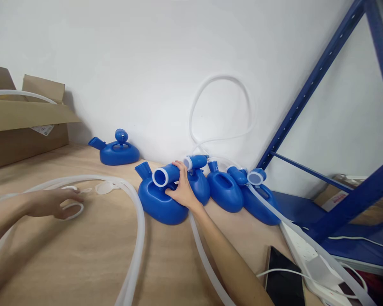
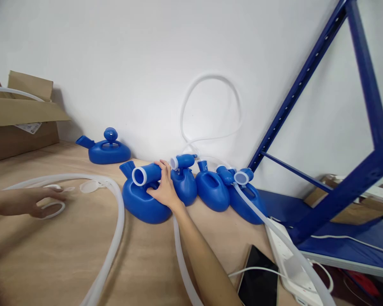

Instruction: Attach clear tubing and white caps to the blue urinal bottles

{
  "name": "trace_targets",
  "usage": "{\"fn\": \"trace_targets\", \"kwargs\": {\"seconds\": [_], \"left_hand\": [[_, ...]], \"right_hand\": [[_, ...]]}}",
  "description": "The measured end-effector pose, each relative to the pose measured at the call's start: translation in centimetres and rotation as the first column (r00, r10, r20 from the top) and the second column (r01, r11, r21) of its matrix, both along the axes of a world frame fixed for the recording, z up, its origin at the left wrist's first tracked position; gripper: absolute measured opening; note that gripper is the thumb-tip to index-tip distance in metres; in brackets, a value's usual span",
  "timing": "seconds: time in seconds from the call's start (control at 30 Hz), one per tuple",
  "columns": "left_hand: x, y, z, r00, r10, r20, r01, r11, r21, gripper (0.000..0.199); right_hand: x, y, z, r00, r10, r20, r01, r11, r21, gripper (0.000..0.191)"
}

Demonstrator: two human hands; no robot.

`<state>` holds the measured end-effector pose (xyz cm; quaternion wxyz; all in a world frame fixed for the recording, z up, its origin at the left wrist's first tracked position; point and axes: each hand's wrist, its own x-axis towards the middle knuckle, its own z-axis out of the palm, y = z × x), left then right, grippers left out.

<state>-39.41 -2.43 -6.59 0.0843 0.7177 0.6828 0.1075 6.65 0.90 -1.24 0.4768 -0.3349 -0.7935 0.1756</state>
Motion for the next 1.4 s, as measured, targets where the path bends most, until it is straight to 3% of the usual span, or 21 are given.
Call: {"fn": "trace_targets", "kwargs": {"seconds": [0.1, 0.3, 0.43, 0.53, 0.63, 0.77, 0.9, 1.1, 1.17, 1.3, 1.4], "left_hand": [[-0.5, -0.3, 1.1, 0.998, -0.045, 0.051, 0.05, 0.994, -0.101, 0.077], [1.6, -0.6, 3.3, 0.99, -0.099, -0.104, 0.09, 0.992, -0.089, 0.057], [4.9, -0.2, 6.5, 0.981, -0.087, -0.176, 0.097, 0.994, 0.047, 0.065], [8.9, 0.6, 9.3, 0.995, -0.097, 0.005, 0.096, 0.986, 0.139, 0.077], [13.0, 1.4, 10.9, 0.95, -0.166, 0.265, 0.132, 0.981, 0.14, 0.086], [15.9, 2.1, 11.0, 0.891, -0.181, 0.417, 0.177, 0.983, 0.048, 0.087], [15.9, 2.8, 11.1, 0.844, -0.181, 0.504, 0.221, 0.975, -0.021, 0.082], [15.6, 4.6, 11.5, 0.854, -0.19, 0.484, 0.257, 0.963, -0.075, 0.087], [16.0, 5.0, 11.3, 0.857, -0.238, 0.457, 0.288, 0.957, -0.041, 0.085], [17.4, 5.0, 10.3, 0.875, -0.305, 0.375, 0.266, 0.952, 0.153, 0.067], [18.5, 4.6, 9.2, 0.841, -0.28, 0.463, 0.224, 0.959, 0.173, 0.063]], "right_hand": [[-0.1, -0.1, -0.2, 1.0, -0.005, 0.001, 0.005, 1.0, 0.004, 0.089], [-0.1, -0.1, -0.2, 1.0, -0.009, 0.0, 0.009, 1.0, 0.005, 0.088], [0.1, -0.1, 0.0, 1.0, 0.011, 0.008, -0.011, 1.0, 0.008, 0.091], [0.6, 0.0, 0.1, 0.996, 0.09, 0.01, -0.09, 0.996, -0.006, 0.094], [1.2, 0.2, 0.1, 0.983, 0.185, -0.013, -0.186, 0.981, -0.061, 0.096], [1.8, 0.7, -0.3, 0.975, 0.219, -0.044, -0.223, 0.968, -0.113, 0.1], [2.0, 1.1, -0.4, 0.972, 0.23, -0.057, -0.236, 0.962, -0.14, 0.101], [1.8, 0.5, -0.1, 0.963, 0.262, -0.069, -0.268, 0.957, -0.107, 0.097], [1.7, 0.3, -0.1, 0.964, 0.262, -0.057, -0.266, 0.958, -0.109, 0.097], [1.6, 0.1, -0.1, 0.97, 0.238, -0.039, -0.241, 0.963, -0.12, 0.097], [1.6, 0.1, -0.1, 0.968, 0.246, -0.052, -0.25, 0.962, -0.105, 0.097]]}}
